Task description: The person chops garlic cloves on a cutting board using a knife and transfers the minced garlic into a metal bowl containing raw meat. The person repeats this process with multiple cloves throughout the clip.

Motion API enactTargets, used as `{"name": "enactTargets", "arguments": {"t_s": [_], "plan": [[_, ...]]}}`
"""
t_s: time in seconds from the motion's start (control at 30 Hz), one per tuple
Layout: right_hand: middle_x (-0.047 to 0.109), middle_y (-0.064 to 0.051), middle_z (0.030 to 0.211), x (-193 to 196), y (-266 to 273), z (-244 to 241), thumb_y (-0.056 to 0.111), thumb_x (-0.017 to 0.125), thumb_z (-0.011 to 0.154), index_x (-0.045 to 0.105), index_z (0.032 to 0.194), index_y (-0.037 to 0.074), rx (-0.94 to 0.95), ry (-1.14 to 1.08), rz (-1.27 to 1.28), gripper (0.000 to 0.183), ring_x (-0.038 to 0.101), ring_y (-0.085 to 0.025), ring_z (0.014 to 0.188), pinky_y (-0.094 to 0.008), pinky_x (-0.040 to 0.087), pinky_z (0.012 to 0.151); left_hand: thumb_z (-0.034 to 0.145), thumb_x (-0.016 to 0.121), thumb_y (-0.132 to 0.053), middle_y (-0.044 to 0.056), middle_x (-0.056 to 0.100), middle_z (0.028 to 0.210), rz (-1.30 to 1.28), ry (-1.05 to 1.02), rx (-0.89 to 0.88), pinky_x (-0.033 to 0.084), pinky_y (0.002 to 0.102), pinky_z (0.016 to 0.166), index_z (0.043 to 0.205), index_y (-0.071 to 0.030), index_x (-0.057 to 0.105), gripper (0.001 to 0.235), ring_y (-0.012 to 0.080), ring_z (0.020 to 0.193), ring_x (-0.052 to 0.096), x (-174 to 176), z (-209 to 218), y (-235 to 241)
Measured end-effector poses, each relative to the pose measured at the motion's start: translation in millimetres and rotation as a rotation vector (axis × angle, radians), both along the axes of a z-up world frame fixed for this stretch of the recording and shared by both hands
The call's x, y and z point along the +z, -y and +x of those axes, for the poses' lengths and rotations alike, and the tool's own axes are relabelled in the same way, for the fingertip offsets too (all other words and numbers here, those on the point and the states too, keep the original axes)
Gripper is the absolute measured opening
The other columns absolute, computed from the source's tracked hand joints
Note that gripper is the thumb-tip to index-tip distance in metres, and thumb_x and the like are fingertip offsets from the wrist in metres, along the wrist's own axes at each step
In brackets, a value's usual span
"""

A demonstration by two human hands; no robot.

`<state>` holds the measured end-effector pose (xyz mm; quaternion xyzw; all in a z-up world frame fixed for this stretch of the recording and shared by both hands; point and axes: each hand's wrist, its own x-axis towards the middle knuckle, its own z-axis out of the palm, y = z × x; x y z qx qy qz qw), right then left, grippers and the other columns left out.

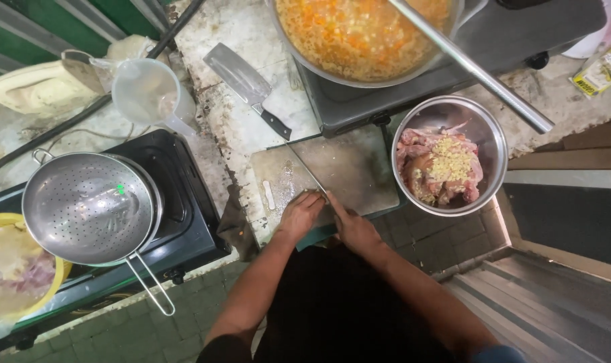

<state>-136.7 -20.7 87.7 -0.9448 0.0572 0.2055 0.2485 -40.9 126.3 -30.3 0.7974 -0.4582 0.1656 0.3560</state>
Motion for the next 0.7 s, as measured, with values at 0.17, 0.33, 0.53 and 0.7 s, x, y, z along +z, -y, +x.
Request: {"name": "enactTargets", "arguments": {"t_s": [0.17, 0.33, 0.53, 0.7], "plan": [[0.069, -0.017, 0.085, 29.4, 0.7, -19.2, 0.019, 0.057, 0.095, 0.006, 0.160, 0.024, 0.034, 0.052, -0.085, 0.082, 0.072, -0.034, 0.072, -0.044, 0.058, 0.062, 0.093, 0.062, -0.019, 0.004, 0.066, 0.098, -0.004, -0.045, 0.029, 0.057, 0.031, 0.076, 0.094, -0.012, 0.070, 0.011, 0.0248, 0.088, 0.065, 1.5, -3.9, -6.1], [0.071, -0.018, 0.082, 37.3, 1.1, -21.5, 0.019, 0.050, 0.098, 0.009, 0.159, 0.031, -0.036, -0.004, -0.045, 0.074, 0.072, -0.037, 0.071, -0.050, 0.056, 0.060, 0.086, 0.072, -0.023, 0.007, 0.067, 0.102, -0.002, -0.153, 0.049, 0.057, 0.033, 0.078, 0.101, -0.009, 0.070, 0.021, 0.0268, 0.092, 0.065, 10.6, -3.0, -7.0], [0.075, -0.012, 0.085, 42.8, 4.7, -15.6, 0.019, 0.047, 0.096, 0.017, 0.157, 0.033, -0.117, -0.029, 0.066, 0.069, 0.072, -0.033, 0.070, -0.046, 0.056, 0.062, 0.082, 0.074, -0.021, 0.010, 0.069, 0.100, 0.052, -0.228, 0.076, 0.057, 0.036, 0.079, 0.103, -0.008, 0.071, 0.025, 0.0292, 0.094, 0.066, 77.0, -0.4, -0.2], [0.065, -0.031, 0.102, 37.5, 14.6, -0.6, 0.032, 0.046, 0.097, 0.010, 0.156, 0.046, -0.241, -0.445, 0.157, 0.070, 0.062, -0.051, 0.092, -0.052, 0.046, 0.080, 0.092, 0.051, -0.003, 0.006, 0.065, 0.086, 1.225, -0.510, -0.099, 0.056, 0.032, 0.056, 0.096, -0.016, 0.066, 0.020, 0.0201, 0.078, 0.067, 268.2, -12.8, -16.5]]}}
